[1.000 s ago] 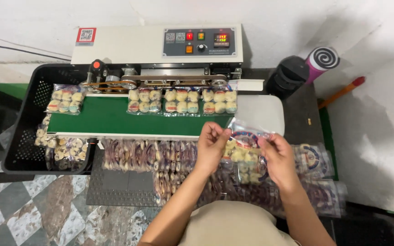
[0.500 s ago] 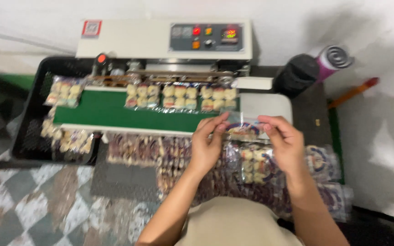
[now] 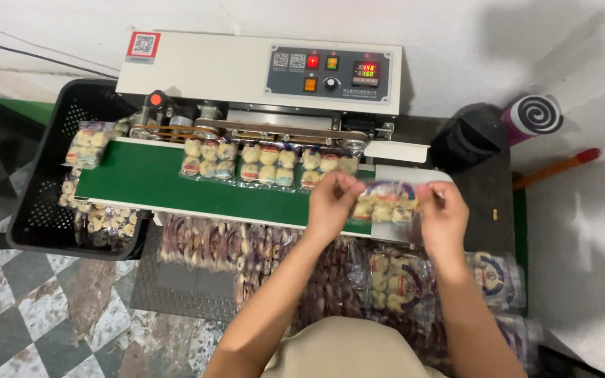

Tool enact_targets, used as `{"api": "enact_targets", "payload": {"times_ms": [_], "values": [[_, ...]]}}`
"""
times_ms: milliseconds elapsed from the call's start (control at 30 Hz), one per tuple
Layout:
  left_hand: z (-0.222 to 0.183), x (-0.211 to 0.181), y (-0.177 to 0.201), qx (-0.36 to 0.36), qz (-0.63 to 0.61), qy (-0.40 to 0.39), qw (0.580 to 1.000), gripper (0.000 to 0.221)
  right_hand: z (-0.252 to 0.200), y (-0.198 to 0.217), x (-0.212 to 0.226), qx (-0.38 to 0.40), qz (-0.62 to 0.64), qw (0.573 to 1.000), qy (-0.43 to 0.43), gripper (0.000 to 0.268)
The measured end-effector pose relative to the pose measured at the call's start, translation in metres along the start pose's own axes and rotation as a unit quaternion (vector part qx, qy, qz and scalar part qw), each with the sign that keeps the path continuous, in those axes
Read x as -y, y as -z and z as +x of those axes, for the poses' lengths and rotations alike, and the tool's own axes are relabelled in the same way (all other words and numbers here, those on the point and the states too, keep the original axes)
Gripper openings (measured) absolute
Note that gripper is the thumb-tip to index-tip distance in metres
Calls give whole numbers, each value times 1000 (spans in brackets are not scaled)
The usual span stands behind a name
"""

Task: The person places small plastic bags containing food items onto a conveyor belt of a packaging machine. The machine seals the bags as they move along the belt. The person then collects the sealed bags and stacks them on the table.

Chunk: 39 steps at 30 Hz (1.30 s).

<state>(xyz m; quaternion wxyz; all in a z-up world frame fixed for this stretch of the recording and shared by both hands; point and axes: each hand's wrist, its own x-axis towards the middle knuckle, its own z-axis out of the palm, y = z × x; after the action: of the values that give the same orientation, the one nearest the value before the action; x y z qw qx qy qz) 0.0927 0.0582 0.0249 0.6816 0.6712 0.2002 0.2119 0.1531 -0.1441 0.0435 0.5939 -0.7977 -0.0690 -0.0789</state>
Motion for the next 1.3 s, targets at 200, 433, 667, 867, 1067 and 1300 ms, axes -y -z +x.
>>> {"api": "enact_targets", "payload": {"times_ms": [200, 433, 667, 867, 1067, 1300], "values": [[10, -22, -19, 0, 10, 1, 1000, 11, 69, -30, -68, -74, 11, 997, -30, 12], [-66, -28, -1, 278, 119, 10, 953, 20, 85, -68, -79, -78, -69, 994, -43, 11], [-106, 35, -19, 404, 217, -89, 884, 18, 84, -53, -57, -6, -159, 987, -9, 22], [-127, 72, -47, 225, 376, -382, 814, 43, 52, -11, -16, 12, -156, 988, -15, 22], [-130, 79, -71, 248, 458, -385, 762, 32, -33, 47, 33, 58, -176, 977, -103, 21], [-110, 90, -73, 354, 386, -347, 778, 22, -125, 106, -4, 25, -44, 986, -158, 25]]}}
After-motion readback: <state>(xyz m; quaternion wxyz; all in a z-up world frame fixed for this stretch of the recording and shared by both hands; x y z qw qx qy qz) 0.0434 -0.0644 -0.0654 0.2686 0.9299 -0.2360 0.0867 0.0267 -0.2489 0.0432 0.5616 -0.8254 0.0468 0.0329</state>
